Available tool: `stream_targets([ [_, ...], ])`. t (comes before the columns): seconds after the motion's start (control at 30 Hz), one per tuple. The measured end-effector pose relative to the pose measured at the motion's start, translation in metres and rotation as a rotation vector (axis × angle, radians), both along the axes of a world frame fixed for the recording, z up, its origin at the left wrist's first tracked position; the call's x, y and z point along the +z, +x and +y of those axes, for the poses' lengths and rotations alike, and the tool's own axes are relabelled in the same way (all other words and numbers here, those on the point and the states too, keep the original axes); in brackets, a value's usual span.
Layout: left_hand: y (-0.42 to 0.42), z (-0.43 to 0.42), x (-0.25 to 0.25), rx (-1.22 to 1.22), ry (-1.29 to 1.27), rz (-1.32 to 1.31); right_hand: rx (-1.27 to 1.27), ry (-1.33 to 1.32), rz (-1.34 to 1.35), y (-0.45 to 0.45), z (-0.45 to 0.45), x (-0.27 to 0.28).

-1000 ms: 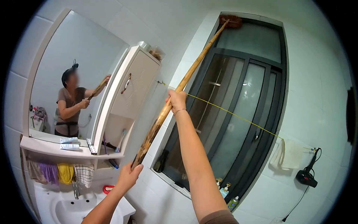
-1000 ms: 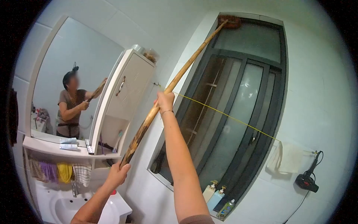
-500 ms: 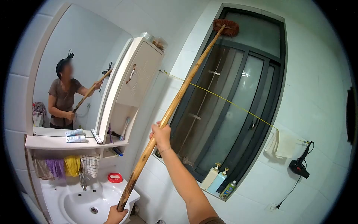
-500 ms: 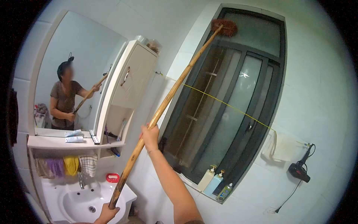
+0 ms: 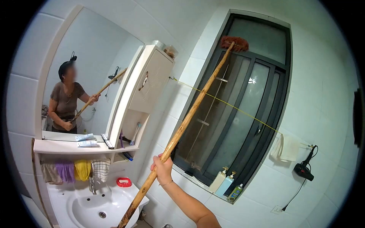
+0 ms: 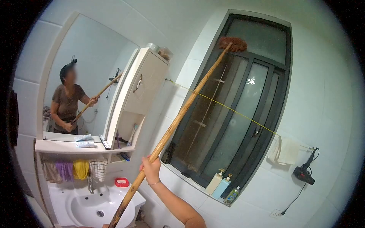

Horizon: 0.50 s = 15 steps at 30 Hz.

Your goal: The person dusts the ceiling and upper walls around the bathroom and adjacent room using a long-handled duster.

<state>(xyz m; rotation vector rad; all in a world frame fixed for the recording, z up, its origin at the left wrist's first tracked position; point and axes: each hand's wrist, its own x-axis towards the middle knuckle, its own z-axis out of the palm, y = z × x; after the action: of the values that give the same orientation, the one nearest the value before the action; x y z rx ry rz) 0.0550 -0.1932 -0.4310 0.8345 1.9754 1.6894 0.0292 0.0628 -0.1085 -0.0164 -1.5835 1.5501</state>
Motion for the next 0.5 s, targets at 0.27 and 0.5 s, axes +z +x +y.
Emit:
stream_targets([
  [0.27,-0.051,0.059,0.078,0.043,-0.108,-0.09,-0.047,0.077,0.05,-0.049,0.058,0.071],
  [0.5,-0.086,0.15,0.153,0.052,0.011,-0.028,0.092,0.084,0.153,-0.078,0.122,0.164],
])
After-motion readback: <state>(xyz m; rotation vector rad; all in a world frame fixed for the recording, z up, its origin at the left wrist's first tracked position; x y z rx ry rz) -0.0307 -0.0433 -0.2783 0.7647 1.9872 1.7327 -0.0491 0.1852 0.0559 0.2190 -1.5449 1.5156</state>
